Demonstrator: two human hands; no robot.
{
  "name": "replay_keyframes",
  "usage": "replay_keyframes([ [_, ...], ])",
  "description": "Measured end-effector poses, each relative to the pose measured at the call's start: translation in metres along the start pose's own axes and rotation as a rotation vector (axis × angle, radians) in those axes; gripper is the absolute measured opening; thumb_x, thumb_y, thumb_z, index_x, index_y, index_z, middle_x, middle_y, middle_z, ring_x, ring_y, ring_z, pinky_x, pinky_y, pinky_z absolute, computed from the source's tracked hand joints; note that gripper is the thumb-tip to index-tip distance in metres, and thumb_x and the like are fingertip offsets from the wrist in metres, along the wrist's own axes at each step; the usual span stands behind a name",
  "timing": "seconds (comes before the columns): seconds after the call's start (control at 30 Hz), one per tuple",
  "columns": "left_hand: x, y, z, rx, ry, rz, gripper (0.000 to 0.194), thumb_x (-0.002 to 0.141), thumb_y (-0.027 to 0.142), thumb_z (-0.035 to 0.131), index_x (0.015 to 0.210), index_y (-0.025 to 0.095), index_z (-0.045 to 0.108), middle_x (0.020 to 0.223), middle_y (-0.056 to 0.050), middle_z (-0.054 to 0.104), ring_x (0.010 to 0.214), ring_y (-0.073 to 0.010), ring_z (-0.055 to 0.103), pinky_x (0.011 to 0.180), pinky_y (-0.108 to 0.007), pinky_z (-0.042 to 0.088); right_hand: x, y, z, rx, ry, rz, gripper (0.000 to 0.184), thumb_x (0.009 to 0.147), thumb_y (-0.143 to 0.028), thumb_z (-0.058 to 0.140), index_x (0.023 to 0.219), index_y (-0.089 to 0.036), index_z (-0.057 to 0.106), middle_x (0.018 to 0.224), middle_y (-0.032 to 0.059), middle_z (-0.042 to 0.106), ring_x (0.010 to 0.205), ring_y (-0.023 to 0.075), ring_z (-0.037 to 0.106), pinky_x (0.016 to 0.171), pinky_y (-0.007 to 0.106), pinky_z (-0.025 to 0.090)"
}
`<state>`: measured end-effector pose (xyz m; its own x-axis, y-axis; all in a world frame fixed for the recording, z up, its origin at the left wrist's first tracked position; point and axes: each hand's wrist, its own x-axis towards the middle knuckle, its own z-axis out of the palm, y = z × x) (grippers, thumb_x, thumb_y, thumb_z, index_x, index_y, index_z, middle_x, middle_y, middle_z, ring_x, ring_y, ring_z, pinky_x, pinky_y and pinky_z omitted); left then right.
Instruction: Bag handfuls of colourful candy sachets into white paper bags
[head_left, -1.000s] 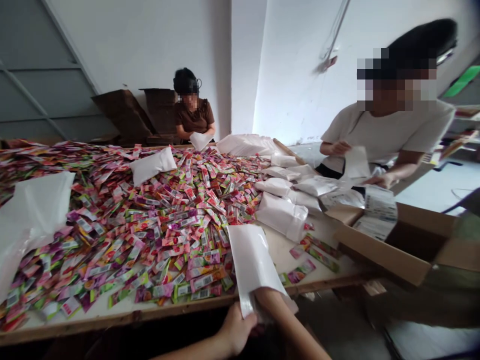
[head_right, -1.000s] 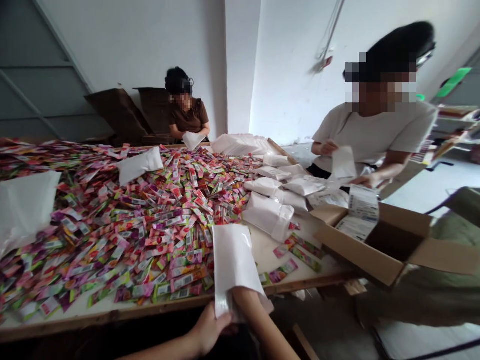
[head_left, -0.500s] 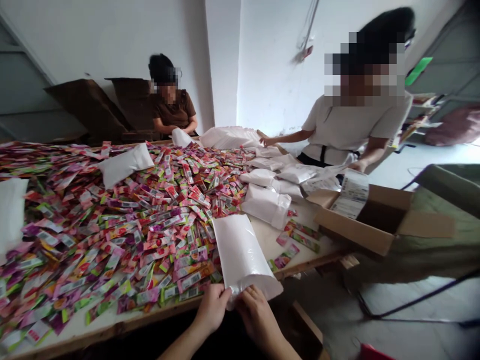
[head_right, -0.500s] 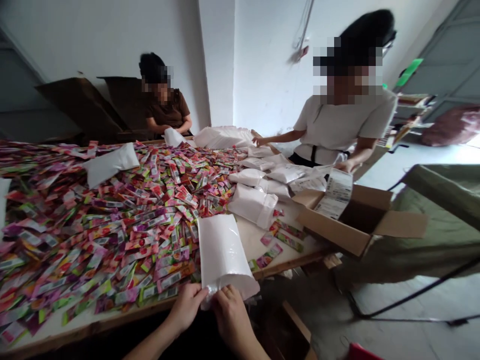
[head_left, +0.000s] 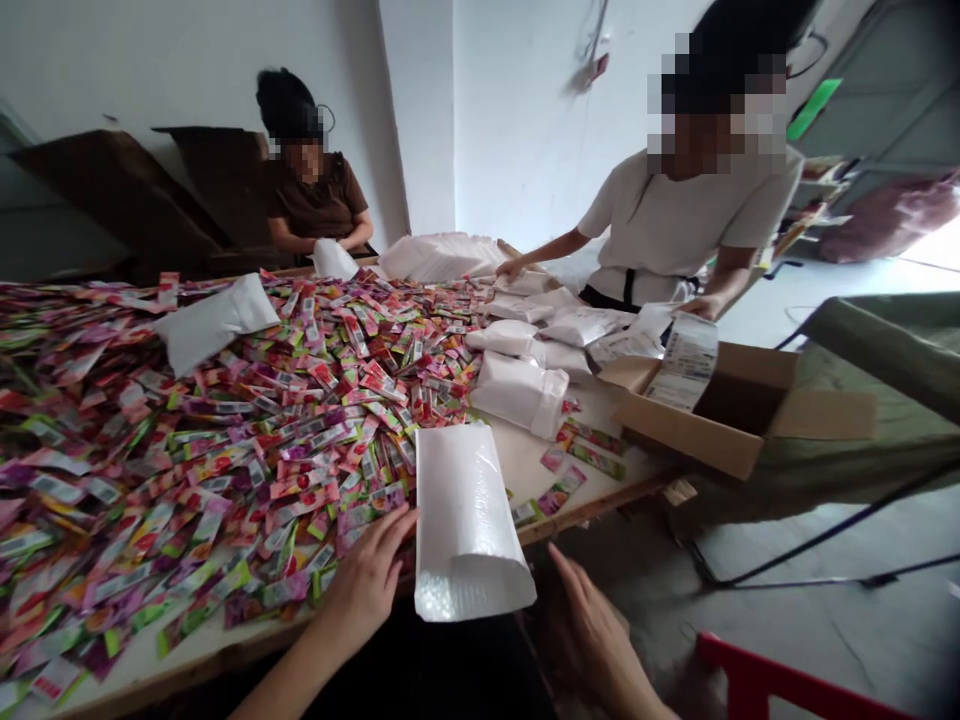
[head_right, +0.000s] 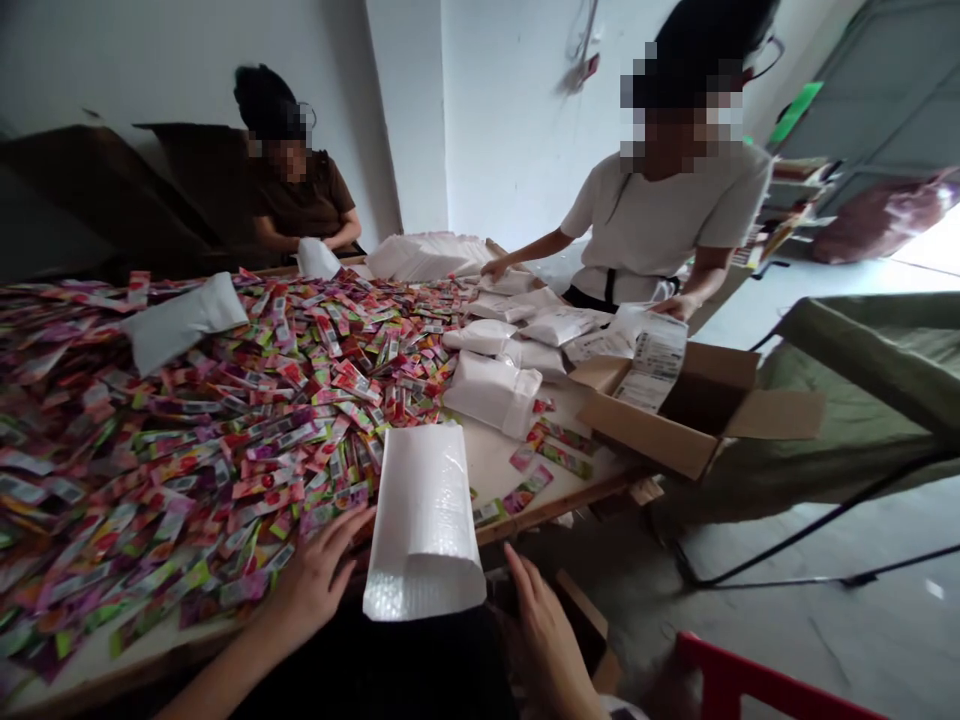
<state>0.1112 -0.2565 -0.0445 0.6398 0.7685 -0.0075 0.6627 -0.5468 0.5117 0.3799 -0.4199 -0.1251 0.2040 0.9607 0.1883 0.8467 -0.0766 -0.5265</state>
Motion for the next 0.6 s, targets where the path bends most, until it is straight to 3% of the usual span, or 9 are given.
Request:
replay_keyframes([
  [0.03,0.003,-0.002,0.002,0.061,0.009,0.093,0.057,0.078,0.006,0.035,0.131,0.026,0.037,0.140,-0.005,0.034,0.126,-0.0215,0.034,0.103,-0.038,0.029,0.017,-0.002,-0.004,-0.029,-0.002,-0.088,0.059,0.073,-0.013,0.045,0.131,-0.019,0.037,0.130,0.0131,0.044,0.117,0.0254,0.044,0.094,0.043,0.040],
  [0.1,0.006,-0.008,0.007,0.116,-0.105,0.295,0.064,0.075,0.001,0.033,0.131,0.031,0.036,0.144,-0.001,0.027,0.131,-0.0216,0.025,0.107,-0.043,0.020,0.049,-0.004,-0.014,-0.061,-0.108,-0.330,0.058,0.076,-0.010,0.043,0.132,-0.023,0.037,0.137,0.0109,0.037,0.127,0.0281,0.029,0.101,0.051,0.027],
  [0.17,0.005,-0.015,0.014,0.063,-0.284,0.444,0.059,0.076,0.003,0.036,0.126,0.033,0.043,0.139,0.001,0.036,0.129,-0.0207,0.029,0.108,-0.044,0.017,0.070,-0.006,-0.025,-0.028,-0.324,-0.562,0.053,0.080,-0.013,0.043,0.130,-0.030,0.040,0.136,0.0055,0.039,0.129,0.0267,0.026,0.103,0.052,0.022],
  [0.23,0.003,-0.019,0.021,-0.076,-0.352,0.413,0.045,0.079,0.013,0.042,0.118,0.031,0.053,0.128,-0.001,0.050,0.122,-0.0200,0.041,0.106,-0.040,0.023,0.079,-0.008,-0.031,0.049,-0.508,-0.657,0.046,0.083,-0.021,0.044,0.128,-0.031,0.043,0.130,0.0036,0.048,0.125,0.0241,0.034,0.103,0.047,0.026],
  [0.27,0.003,-0.019,0.025,-0.155,-0.311,0.311,0.035,0.080,0.019,0.044,0.110,0.028,0.059,0.119,-0.003,0.059,0.113,-0.0199,0.049,0.102,-0.037,0.030,0.082,-0.009,-0.031,0.086,-0.532,-0.608,0.039,0.085,-0.025,0.043,0.123,-0.029,0.049,0.122,0.0048,0.055,0.119,0.0234,0.043,0.100,0.043,0.031],
  [0.33,0.007,-0.015,0.032,-0.274,-0.121,0.011,0.029,0.083,0.032,0.041,0.085,0.021,0.068,0.087,-0.006,0.069,0.084,-0.0190,0.061,0.082,-0.031,0.043,0.089,-0.013,-0.024,0.111,-0.450,-0.327,0.034,0.088,-0.032,0.036,0.098,-0.019,0.065,0.091,0.0086,0.068,0.091,0.0226,0.060,0.081,0.035,0.045],
  [0.43,0.026,-0.005,0.042,-0.322,0.143,-0.341,0.042,0.083,0.042,0.039,0.054,0.017,0.056,0.051,-0.003,0.056,0.053,-0.0150,0.052,0.057,-0.026,0.038,0.111,-0.018,-0.006,0.108,-0.271,0.107,0.046,0.087,-0.037,0.034,0.056,-0.014,0.059,0.051,0.0050,0.057,0.053,0.0175,0.056,0.054,0.027,0.042],
  [0.5,0.040,0.001,0.043,-0.393,0.247,-0.443,0.029,0.077,0.041,0.049,0.062,0.016,0.054,0.050,0.001,0.052,0.051,-0.0134,0.048,0.055,-0.024,0.035,0.130,-0.019,0.001,0.178,-0.273,0.251,0.031,0.078,-0.037,0.048,0.060,-0.015,0.058,0.050,0.0018,0.054,0.052,0.0158,0.053,0.050,0.025,0.038],
  [0.6,0.047,0.010,0.037,-0.816,0.270,-0.650,0.027,0.069,0.036,0.062,0.083,0.015,0.053,0.059,0.003,0.056,0.052,-0.0108,0.050,0.053,-0.021,0.036,0.143,-0.023,-0.006,0.451,-0.472,0.538,0.027,0.070,-0.039,0.056,0.077,-0.014,0.059,0.052,-0.0007,0.053,0.048,0.0131,0.049,0.046,0.022,0.036],
])
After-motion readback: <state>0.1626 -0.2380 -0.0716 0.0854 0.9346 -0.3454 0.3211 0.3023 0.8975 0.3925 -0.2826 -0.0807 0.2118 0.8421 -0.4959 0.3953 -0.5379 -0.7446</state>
